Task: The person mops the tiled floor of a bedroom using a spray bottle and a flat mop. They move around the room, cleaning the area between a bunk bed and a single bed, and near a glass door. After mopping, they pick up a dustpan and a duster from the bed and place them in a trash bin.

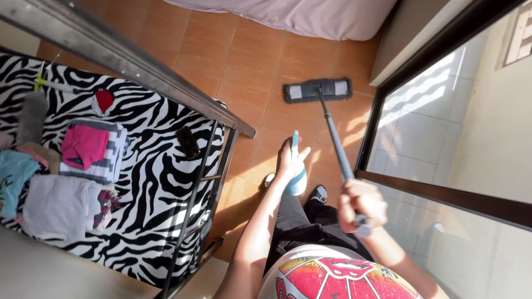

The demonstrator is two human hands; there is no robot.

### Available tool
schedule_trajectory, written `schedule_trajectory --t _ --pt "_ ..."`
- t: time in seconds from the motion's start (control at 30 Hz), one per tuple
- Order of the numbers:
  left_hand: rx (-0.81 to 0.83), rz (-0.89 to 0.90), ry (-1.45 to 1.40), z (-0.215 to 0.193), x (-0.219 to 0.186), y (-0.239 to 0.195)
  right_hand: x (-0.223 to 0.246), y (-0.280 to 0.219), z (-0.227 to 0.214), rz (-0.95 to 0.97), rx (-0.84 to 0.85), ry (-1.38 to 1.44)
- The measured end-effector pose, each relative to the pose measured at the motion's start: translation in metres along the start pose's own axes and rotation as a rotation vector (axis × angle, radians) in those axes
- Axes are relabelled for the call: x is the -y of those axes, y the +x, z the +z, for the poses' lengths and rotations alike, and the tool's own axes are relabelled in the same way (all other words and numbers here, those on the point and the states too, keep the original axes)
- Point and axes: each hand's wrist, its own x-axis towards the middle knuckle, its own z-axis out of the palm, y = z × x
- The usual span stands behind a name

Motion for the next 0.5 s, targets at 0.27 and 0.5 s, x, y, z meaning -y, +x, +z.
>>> schedule_trajectory --t 0.27,0.5 --pt "0.006 0.512 1.287 0.087 -0.124 -0.048 -0.094 -0.047 0.044 0.008 0.154 -0.152" --pt "0.042 0.362 1.225 0.081 -0.185 -0.055 -0.14 -0.041 0.044 0.19 0.019 -0.415"
